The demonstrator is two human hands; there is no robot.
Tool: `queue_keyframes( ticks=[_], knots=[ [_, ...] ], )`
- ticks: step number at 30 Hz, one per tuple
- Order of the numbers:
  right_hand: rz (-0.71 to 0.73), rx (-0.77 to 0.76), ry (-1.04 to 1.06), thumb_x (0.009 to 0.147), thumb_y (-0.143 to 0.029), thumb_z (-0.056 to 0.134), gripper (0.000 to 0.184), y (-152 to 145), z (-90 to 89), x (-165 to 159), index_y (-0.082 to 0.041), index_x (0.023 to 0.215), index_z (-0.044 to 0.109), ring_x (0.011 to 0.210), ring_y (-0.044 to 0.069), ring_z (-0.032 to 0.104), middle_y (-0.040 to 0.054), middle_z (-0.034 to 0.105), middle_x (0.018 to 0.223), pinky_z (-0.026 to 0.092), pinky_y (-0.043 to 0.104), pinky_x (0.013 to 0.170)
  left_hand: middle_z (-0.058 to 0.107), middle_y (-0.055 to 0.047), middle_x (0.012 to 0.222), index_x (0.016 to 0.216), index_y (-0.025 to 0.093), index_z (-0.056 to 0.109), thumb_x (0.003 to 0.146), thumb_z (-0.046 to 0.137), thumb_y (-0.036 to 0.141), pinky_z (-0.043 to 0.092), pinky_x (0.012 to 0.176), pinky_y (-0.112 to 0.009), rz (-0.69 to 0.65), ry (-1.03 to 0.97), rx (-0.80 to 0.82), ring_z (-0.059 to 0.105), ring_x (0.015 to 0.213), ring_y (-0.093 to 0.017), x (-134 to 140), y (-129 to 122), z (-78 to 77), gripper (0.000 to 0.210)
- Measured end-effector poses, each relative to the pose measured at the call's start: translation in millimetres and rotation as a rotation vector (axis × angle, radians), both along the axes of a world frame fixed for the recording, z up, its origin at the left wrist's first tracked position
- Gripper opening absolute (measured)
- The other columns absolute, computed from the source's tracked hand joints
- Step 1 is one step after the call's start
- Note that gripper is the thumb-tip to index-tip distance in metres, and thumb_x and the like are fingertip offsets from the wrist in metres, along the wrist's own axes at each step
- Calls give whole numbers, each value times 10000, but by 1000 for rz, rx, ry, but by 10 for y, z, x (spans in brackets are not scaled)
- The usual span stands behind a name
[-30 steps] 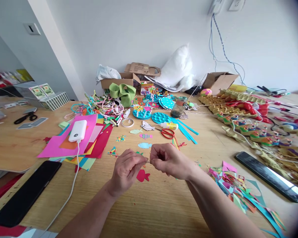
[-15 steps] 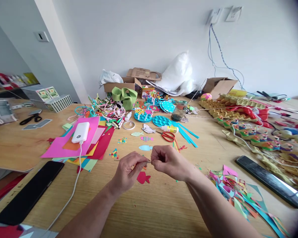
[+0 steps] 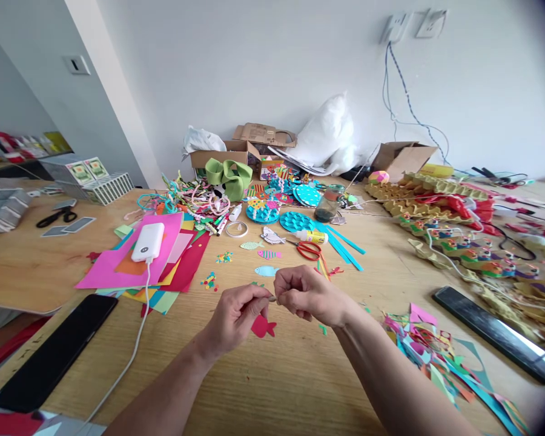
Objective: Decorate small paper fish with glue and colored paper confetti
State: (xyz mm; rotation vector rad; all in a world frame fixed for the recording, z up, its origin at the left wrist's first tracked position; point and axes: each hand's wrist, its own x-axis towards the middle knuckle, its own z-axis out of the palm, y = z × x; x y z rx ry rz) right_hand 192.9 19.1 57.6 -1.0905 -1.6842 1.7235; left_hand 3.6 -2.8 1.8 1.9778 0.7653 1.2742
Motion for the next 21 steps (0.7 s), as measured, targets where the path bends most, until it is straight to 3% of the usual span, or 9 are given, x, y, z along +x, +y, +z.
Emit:
queue_keyframes(
  ticks=[5, 10, 17, 21],
  knots=[
    [37, -39, 114, 703, -390, 753, 296, 39, -34, 38, -142, 770, 607, 472, 72, 543, -30, 599, 586, 449, 175, 405, 635, 4, 664, 919, 167, 640, 955, 500, 188, 456, 554, -200, 111, -5, 118, 597, 582, -108, -12, 27, 11, 146],
    [25, 12, 52, 717, -469, 762, 368, 36, 27, 69, -139, 778, 610, 492, 71, 556, -26, 603, 612, 478, 178, 421, 637, -4, 675, 921, 169, 639, 948, 510, 149, 459, 567, -201, 167, 35, 250, 596, 591, -109, 9, 49, 4, 133],
    [-68, 126, -91, 769, -332, 658, 189, -44, 43, 18, -161, 762, 579, 474, 76, 523, -40, 568, 603, 476, 208, 436, 630, -9, 686, 973, 178, 632, 953, 499, 132, 466, 574, -220, 211, 90, 343, 594, 608, -125, 23, 45, -22, 142],
    [-119, 227, -182, 714, -201, 586, 55, -75, 19, -21, -182, 702, 536, 454, 58, 432, -70, 477, 562, 374, 180, 406, 633, -18, 692, 993, 171, 633, 943, 501, 108, 460, 568, -227, 224, 118, 413, 589, 616, -134, 31, 49, -50, 155]
  ],
)
